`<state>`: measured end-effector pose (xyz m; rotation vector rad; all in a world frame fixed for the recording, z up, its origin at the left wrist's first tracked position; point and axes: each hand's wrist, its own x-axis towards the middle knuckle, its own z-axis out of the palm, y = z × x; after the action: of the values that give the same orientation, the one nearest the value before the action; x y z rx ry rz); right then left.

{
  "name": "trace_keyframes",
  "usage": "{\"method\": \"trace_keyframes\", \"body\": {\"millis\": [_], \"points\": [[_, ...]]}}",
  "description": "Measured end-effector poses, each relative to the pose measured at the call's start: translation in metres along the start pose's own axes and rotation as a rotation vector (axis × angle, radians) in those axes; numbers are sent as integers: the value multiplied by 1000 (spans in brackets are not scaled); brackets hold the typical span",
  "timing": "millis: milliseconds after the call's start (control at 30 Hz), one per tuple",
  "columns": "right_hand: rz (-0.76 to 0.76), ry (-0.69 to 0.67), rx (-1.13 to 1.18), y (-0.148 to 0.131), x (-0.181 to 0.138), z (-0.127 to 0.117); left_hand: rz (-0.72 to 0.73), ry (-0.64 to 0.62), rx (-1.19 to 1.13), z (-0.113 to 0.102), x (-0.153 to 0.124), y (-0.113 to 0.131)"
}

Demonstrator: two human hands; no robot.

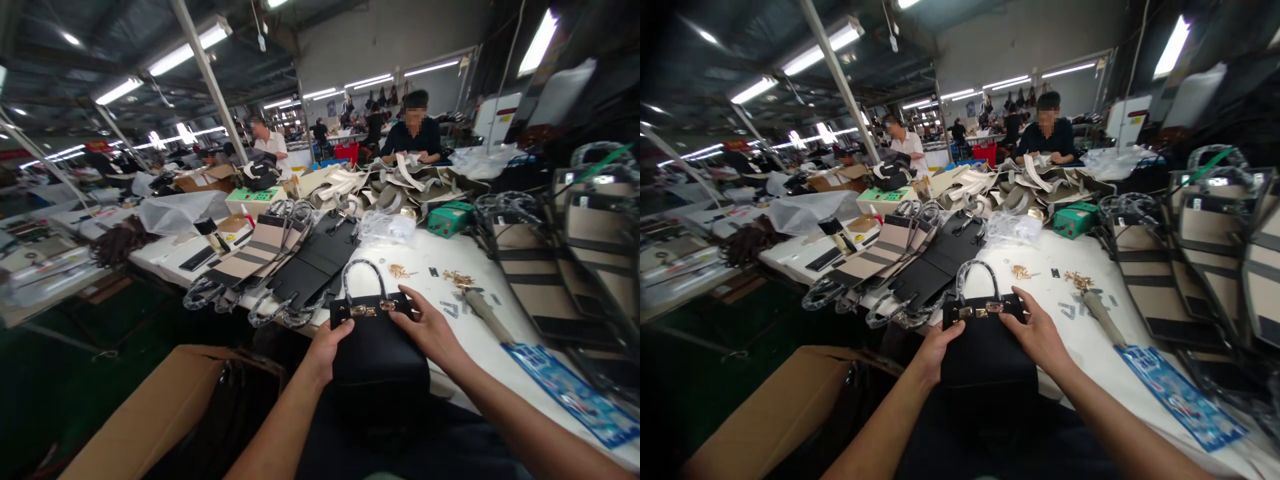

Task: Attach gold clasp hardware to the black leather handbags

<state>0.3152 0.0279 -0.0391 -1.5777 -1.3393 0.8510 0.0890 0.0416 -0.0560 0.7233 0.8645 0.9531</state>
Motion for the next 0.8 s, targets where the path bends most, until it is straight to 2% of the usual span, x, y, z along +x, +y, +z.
{"method": "trace_keyframes", "body": {"millis": [67, 167, 233, 300, 467, 600, 733, 800], "points": [[28, -54, -48, 17, -1, 5, 96, 124, 232, -6, 4, -12], [43, -115, -22, 34, -2, 12, 336, 338, 593, -14, 7, -23], [7, -131, -10, 39, 1, 14, 402, 412, 705, -17, 10, -25], [-27, -152, -19, 41, 5, 15, 408, 426, 732, -19, 13, -25], [20, -164, 0, 34, 9, 12, 412, 407, 646, -22, 23, -25], [79, -146, 65, 26, 7, 13, 312, 400, 410, -23, 24, -28], [114, -60, 129, 10, 6, 16, 225, 340, 111, -18, 11, -23], [142, -37, 153, 0, 5, 16, 172, 261, 8, -15, -3, -17]]}}
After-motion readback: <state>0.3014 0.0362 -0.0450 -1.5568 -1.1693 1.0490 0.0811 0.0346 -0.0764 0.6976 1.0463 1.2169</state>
